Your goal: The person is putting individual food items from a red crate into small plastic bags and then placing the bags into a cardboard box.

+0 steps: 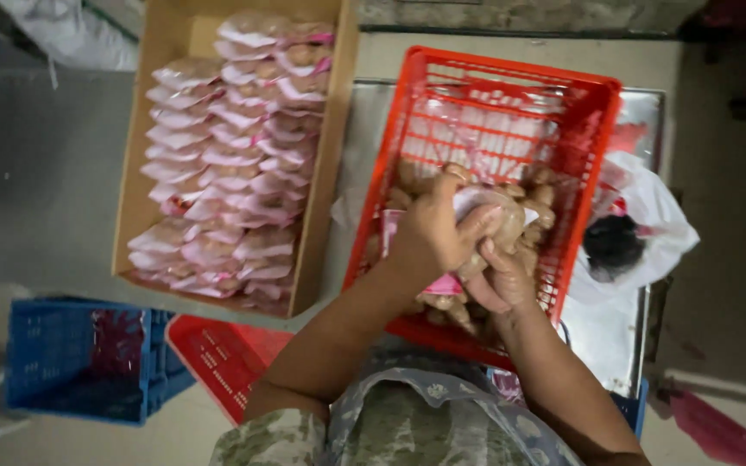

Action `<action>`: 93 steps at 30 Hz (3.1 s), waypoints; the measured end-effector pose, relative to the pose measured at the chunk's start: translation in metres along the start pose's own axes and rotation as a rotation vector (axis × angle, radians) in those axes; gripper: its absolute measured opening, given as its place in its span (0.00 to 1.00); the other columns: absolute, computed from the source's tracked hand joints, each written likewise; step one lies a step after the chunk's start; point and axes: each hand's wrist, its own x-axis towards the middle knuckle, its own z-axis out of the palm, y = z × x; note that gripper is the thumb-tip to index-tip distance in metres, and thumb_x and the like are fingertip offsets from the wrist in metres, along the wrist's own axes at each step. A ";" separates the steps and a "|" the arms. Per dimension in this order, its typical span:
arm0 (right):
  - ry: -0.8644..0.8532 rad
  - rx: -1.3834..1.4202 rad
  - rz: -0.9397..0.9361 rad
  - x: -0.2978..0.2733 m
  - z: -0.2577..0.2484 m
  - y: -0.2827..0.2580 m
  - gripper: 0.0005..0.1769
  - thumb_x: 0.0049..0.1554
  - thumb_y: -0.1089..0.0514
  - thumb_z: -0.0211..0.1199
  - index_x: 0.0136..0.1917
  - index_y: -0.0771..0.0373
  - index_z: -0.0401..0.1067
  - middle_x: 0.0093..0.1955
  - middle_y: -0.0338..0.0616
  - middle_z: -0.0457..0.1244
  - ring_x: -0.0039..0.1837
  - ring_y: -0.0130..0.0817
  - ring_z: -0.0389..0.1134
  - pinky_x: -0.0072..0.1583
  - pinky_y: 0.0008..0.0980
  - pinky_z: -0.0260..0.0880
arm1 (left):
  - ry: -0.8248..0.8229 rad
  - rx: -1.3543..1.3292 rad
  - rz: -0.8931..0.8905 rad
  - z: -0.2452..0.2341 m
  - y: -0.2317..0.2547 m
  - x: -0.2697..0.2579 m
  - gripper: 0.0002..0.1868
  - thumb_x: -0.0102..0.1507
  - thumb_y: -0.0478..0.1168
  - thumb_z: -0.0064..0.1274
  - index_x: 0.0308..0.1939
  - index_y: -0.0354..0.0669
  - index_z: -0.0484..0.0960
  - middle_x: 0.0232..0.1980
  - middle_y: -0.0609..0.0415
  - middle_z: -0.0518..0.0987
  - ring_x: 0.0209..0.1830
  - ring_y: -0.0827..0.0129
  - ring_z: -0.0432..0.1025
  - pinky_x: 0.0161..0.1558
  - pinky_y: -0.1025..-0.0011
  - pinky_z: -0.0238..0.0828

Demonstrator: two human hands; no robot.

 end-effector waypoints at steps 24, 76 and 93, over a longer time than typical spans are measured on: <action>0.080 -0.224 -0.263 -0.054 0.096 -0.037 0.23 0.64 0.53 0.66 0.72 0.51 0.73 0.62 0.48 0.69 0.61 0.42 0.66 0.58 0.43 0.63 | 0.252 0.200 -0.463 -0.272 -0.404 0.102 0.20 0.68 0.54 0.38 0.36 0.44 0.76 0.37 0.44 0.77 0.37 0.48 0.72 0.44 0.51 0.62; 0.490 -1.796 0.307 -0.028 0.139 -0.026 0.33 0.54 0.25 0.63 0.58 0.52 0.79 0.51 0.52 0.73 0.61 0.56 0.71 0.60 0.50 0.70 | -0.773 -0.150 -0.040 -0.053 -0.110 -0.029 0.16 0.66 0.46 0.54 0.58 0.57 0.78 0.51 0.51 0.81 0.54 0.52 0.78 0.55 0.54 0.76; 0.223 -1.917 0.212 -0.009 0.084 -0.011 0.15 0.55 0.44 0.65 0.51 0.53 0.80 0.48 0.57 0.71 0.57 0.59 0.72 0.57 0.54 0.72 | -0.553 -0.148 0.061 -0.027 -0.105 -0.100 0.11 0.63 0.42 0.54 0.49 0.49 0.83 0.44 0.45 0.79 0.47 0.46 0.78 0.50 0.56 0.75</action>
